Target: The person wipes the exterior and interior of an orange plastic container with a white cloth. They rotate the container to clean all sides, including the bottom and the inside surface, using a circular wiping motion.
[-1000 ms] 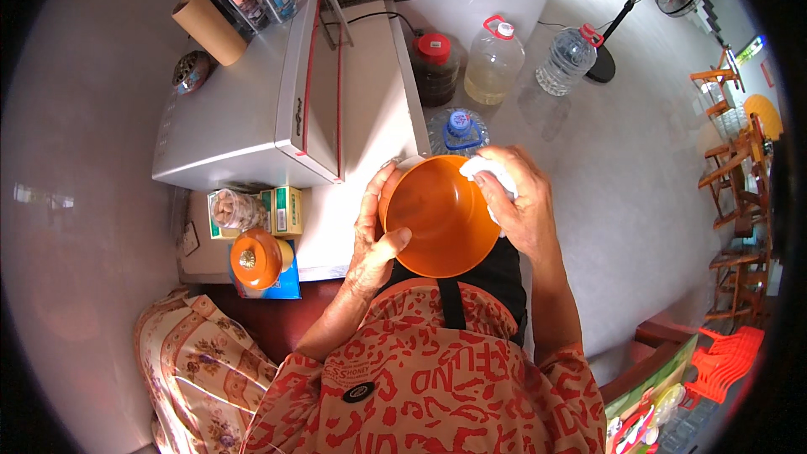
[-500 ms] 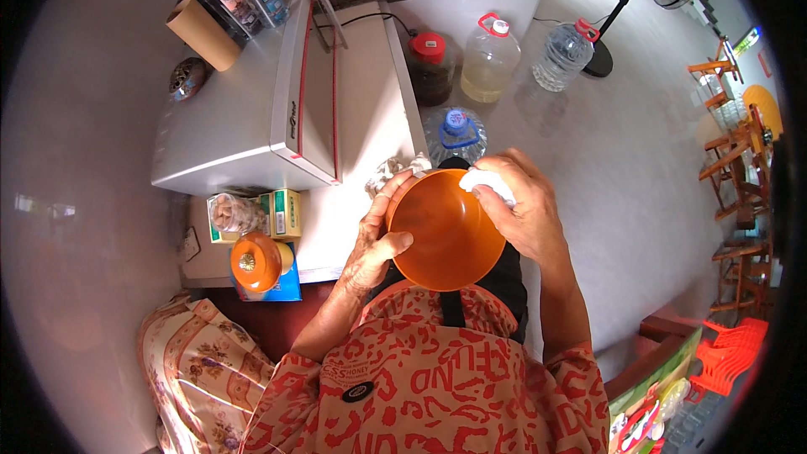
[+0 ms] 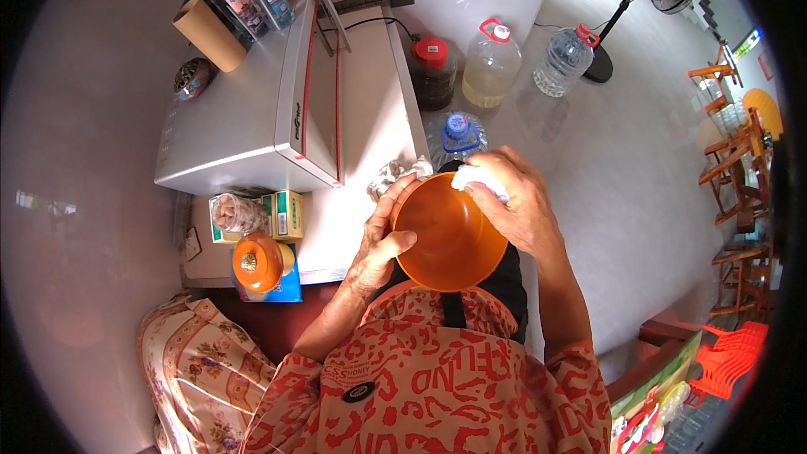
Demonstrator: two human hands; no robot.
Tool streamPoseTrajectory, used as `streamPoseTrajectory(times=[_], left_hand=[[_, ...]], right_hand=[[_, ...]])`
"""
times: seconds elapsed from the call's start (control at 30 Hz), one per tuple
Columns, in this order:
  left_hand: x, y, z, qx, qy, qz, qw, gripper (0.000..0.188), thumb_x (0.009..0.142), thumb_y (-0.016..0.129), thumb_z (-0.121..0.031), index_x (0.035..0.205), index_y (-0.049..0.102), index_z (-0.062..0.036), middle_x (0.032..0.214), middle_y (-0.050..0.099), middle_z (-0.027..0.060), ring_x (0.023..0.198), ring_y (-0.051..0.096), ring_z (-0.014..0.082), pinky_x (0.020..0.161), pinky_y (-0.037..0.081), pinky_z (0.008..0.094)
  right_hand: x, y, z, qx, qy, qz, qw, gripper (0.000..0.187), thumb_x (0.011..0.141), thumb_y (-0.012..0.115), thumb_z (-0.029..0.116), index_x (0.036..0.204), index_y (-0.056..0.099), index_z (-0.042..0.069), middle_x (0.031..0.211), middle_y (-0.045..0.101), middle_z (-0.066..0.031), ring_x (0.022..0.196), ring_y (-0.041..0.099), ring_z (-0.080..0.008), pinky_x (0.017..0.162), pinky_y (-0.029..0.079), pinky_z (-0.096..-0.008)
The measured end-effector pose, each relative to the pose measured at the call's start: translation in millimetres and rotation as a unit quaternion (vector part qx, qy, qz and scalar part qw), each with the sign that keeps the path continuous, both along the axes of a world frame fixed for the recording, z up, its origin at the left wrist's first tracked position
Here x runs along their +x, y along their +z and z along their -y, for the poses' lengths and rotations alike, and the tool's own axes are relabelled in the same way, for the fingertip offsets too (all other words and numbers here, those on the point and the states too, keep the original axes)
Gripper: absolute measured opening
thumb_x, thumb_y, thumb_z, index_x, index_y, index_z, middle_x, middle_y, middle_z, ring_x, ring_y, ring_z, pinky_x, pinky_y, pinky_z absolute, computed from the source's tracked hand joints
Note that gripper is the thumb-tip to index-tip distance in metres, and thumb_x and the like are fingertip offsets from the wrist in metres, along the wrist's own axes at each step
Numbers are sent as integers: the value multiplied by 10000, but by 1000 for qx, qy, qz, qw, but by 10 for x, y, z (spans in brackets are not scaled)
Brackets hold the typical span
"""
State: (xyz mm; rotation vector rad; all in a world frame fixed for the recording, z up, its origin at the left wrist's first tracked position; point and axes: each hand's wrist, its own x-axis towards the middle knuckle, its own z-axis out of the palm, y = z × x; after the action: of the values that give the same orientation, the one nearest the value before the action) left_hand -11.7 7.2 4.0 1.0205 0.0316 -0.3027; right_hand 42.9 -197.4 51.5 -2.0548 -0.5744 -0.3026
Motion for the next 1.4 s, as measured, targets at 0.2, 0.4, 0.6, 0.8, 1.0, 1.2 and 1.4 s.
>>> streamPoseTrajectory(times=[0.2, 0.4, 0.6, 0.8, 1.0, 1.2, 1.4], left_hand=[[2, -57, 23, 0, 37, 11, 999, 823, 665, 624, -130, 1424, 311, -74, 1383, 426, 124, 1297, 383, 244, 1093, 288, 389], [3, -109, 4, 21, 76, 24, 997, 817, 664, 616, -106, 1424, 317, -87, 1376, 428, 123, 1289, 392, 246, 1087, 304, 396], [51, -52, -17, 50, 93, 40, 994, 814, 663, 607, -88, 1423, 314, -96, 1362, 437, 111, 1267, 416, 241, 1067, 348, 383], [8, -42, 28, 81, 104, 64, 989, 854, 674, 669, -200, 1431, 282, -114, 1369, 406, 119, 1267, 413, 256, 1056, 357, 401], [-21, -46, 41, 121, 149, 104, 976, 826, 663, 629, -125, 1420, 298, -112, 1330, 429, 111, 1233, 440, 244, 1054, 364, 388], [-45, -154, 59, 144, 135, 113, 974, 864, 674, 677, -155, 1433, 266, -116, 1345, 412, 106, 1247, 422, 241, 1060, 350, 390], [-71, -225, 36, 48, 61, 63, 995, 987, 695, 762, -360, 1467, 197, -118, 1362, 391, 136, 1273, 389, 253, 1070, 315, 398]], right_hand=[[-265, -134, 81, 9, -83, -61, 995, 259, 800, 662, 76, 1020, 564, -17, 893, 587, -179, 781, 597, -355, 666, 479, -387], [-481, -308, 45, 55, -129, -115, 983, 236, 818, 645, 72, 1009, 562, -37, 893, 599, -179, 781, 618, -291, 676, 481, -342], [-326, -329, 37, 65, -112, -104, 986, 212, 809, 640, 55, 999, 579, -17, 883, 608, -166, 771, 618, -290, 669, 482, -351], [-8, -124, -151, -20, -124, 3, 992, 229, 770, 647, 36, 992, 595, 11, 916, 606, -159, 791, 603, -350, 667, 488, -397], [13, -239, -171, -3, -128, -8, 992, 194, 780, 651, 50, 961, 593, 14, 898, 611, -153, 767, 616, -337, 660, 491, -385], [-283, -484, -96, 104, -157, -173, 967, 145, 835, 632, 81, 945, 589, -4, 811, 621, -146, 689, 622, -229, 592, 476, -321], [-285, -625, 69, 122, -152, -167, 966, 155, 796, 602, 18, 943, 588, -27, 797, 630, -138, 707, 636, -215, 604, 477, -301]])
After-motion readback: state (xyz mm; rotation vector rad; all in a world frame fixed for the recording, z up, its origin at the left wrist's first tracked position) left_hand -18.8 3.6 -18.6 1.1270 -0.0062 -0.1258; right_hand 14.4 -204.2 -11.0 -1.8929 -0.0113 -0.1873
